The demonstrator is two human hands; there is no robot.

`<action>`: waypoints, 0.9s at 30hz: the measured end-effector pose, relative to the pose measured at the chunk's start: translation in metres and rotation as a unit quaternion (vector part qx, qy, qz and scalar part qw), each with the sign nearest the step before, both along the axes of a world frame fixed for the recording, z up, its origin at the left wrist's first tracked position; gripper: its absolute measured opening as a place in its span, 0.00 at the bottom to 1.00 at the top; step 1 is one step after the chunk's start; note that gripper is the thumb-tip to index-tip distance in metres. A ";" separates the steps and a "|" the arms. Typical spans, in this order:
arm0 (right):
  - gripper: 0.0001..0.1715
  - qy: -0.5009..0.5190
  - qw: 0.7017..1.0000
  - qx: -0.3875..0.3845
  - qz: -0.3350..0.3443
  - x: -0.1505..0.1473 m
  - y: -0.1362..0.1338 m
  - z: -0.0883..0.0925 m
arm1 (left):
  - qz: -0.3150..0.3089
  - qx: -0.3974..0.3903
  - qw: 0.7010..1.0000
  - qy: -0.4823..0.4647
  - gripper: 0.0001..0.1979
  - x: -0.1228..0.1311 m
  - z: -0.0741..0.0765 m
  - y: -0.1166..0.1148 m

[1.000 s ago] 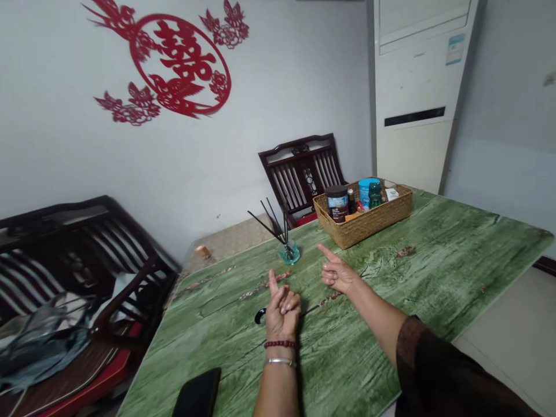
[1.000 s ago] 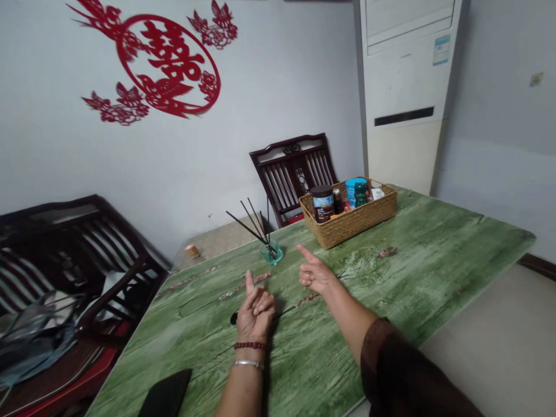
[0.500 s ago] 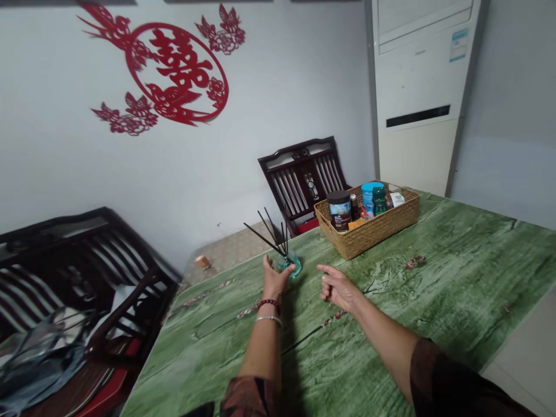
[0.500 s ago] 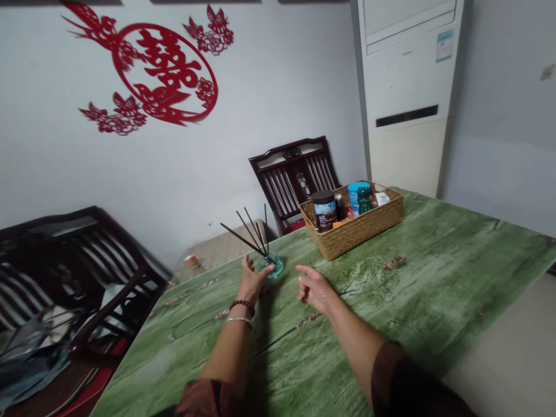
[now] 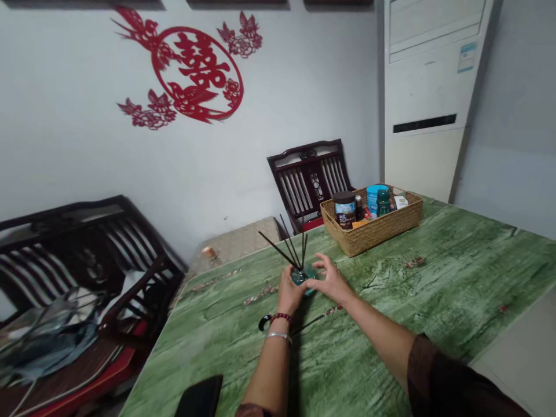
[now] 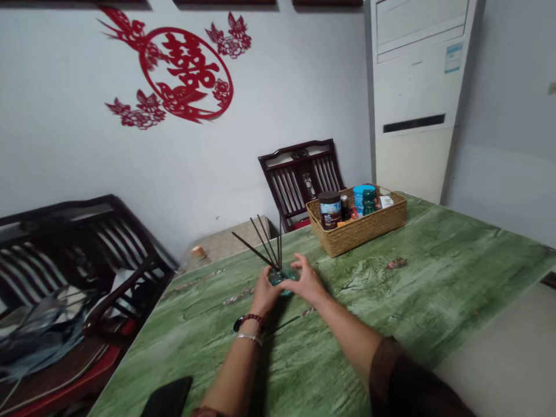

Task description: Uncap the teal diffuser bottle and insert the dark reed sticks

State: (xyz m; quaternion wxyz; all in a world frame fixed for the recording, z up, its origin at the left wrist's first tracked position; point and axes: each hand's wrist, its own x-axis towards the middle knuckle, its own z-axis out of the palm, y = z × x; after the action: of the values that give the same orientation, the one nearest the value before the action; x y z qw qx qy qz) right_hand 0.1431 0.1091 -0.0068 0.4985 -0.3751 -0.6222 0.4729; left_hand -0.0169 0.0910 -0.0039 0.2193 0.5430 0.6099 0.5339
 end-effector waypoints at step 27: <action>0.26 0.223 0.973 0.046 -0.028 -0.011 -0.040 0.093 | 0.135 -0.078 0.976 0.155 0.22 -0.072 0.006 -0.119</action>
State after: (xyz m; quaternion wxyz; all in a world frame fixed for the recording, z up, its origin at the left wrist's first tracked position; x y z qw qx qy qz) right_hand 0.1320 0.0688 0.0863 0.6546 -0.2538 -0.5058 0.5012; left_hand -0.0888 -0.0284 0.0026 0.0896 0.5131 0.7439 0.4187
